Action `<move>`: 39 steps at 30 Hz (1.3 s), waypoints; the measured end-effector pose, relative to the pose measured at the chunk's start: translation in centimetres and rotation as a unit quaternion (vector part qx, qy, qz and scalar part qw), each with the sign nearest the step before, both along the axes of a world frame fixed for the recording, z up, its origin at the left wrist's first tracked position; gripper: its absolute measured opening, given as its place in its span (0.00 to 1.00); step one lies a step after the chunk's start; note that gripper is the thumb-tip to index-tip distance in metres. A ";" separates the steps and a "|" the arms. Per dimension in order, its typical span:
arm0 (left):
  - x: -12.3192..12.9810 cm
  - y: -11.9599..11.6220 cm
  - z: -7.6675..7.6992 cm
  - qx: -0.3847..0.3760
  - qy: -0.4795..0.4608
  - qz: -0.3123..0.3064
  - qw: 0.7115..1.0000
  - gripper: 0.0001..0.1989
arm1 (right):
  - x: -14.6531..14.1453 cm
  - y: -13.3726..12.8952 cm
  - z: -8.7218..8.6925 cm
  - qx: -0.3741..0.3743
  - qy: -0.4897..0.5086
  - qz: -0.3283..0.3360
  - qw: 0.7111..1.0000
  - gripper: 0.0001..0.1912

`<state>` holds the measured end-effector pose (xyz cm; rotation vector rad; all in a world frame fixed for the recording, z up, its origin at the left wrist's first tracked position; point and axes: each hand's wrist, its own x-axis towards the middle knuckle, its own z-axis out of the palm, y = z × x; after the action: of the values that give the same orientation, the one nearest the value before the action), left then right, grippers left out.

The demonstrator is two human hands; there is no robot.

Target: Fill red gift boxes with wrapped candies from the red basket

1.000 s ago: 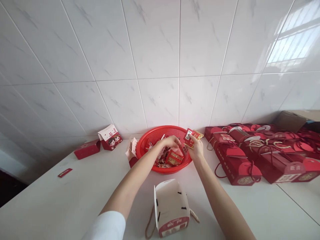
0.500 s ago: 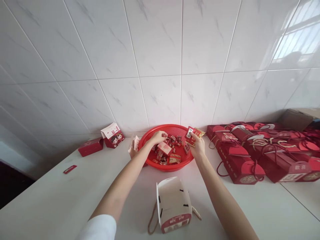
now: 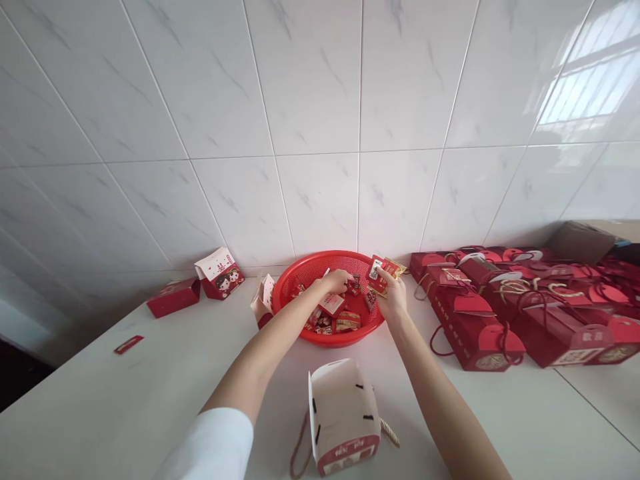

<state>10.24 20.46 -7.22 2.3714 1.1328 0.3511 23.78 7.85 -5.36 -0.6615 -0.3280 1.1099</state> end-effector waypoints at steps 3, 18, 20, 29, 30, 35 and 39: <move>1.3 -0.1 -0.5 0.004 0.042 -0.023 0.999 0.14 | -0.1 0.0 0.1 0.006 0.006 0.005 1.000 0.12; 0.3 -1.8 1.7 -0.072 -0.047 -0.013 0.996 0.07 | -0.2 -0.2 0.2 0.010 -0.008 0.010 1.000 0.12; -0.5 -2.3 2.8 -0.064 -0.111 0.000 0.992 0.08 | -0.2 -0.3 0.3 0.006 -0.012 0.011 1.000 0.12; -1.8 -6.1 5.1 -0.075 -0.322 0.012 0.944 0.20 | -0.9 -0.9 0.8 0.004 -0.034 0.040 0.999 0.14; -1.7 -6.5 5.3 -0.066 -0.312 0.012 0.948 0.19 | -0.9 -1.0 0.8 0.007 -0.041 0.055 0.998 0.14; -1.5 -7.5 6.2 -0.083 -0.272 -0.029 0.958 0.16 | -0.9 -1.1 0.4 0.043 -0.094 0.124 0.987 0.21; -2.8 -7.0 6.6 -0.120 -0.230 -0.066 0.963 0.19 | -0.8 -0.9 0.1 0.044 -0.116 0.129 0.984 0.21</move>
<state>7.39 13.43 -0.64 1.9973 0.7480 0.6396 22.95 6.92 -5.27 -0.6839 -0.6749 1.2579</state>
